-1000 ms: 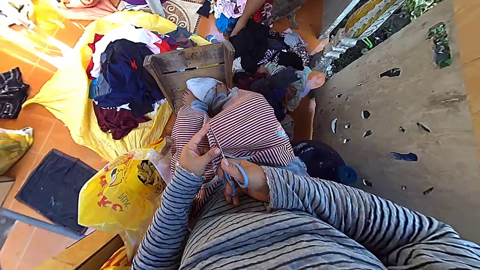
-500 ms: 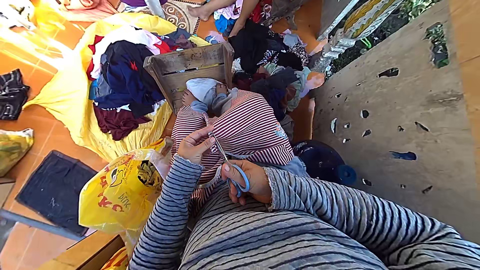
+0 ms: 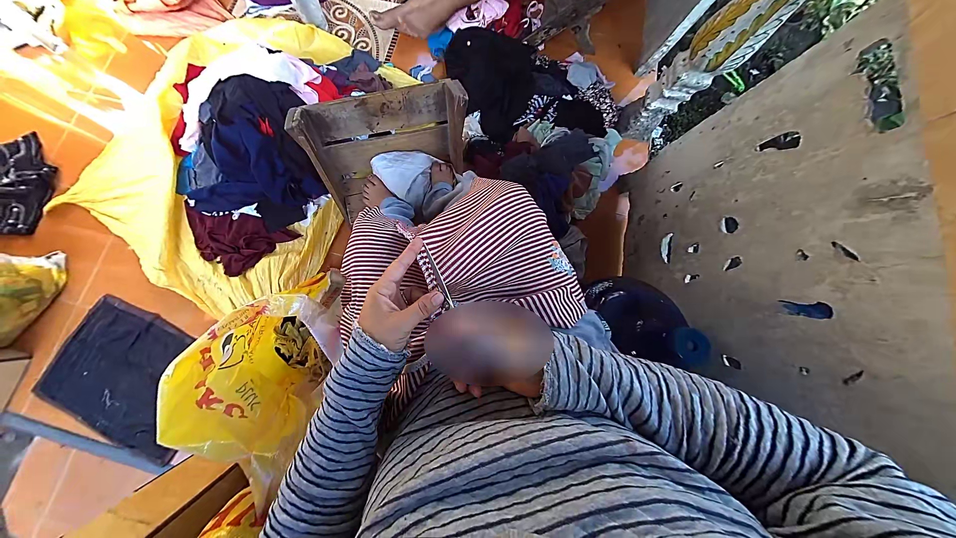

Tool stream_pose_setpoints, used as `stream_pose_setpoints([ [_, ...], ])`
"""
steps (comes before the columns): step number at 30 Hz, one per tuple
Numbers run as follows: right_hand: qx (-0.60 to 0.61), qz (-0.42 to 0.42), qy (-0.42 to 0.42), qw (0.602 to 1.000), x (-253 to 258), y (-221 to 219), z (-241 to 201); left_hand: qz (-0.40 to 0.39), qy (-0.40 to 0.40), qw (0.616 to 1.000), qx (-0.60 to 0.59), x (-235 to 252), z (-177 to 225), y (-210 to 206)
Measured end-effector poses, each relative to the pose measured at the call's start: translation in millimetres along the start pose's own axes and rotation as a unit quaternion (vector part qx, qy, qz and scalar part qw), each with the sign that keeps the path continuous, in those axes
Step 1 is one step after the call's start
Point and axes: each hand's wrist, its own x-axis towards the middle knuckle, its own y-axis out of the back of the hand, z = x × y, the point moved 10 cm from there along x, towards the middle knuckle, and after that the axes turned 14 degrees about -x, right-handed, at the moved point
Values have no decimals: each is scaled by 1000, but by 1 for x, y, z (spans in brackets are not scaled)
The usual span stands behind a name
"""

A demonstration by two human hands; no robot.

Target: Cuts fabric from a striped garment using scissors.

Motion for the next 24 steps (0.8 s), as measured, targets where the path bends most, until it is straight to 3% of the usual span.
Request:
stream_pose_setpoints([
  [6, 7, 24, 27, 999, -2, 6, -2, 8, -1, 1000, 17, -1, -1, -1],
  [11, 1, 32, 18, 999, -3, 6, -1, 163, 23, 986, 18, 5, 0, 20],
  [13, -3, 35, 15, 999, -4, 6, -2, 187, 52, 981, 20, 11, -2, 22],
  [18, 10, 30, 1, 1000, -6, 7, 2, 98, 112, 989, -11, 19, -11, 15],
  [24, 28, -14, -2, 999, 0, 4, 1, 32, 41, 998, 18, 11, -6, 7],
])
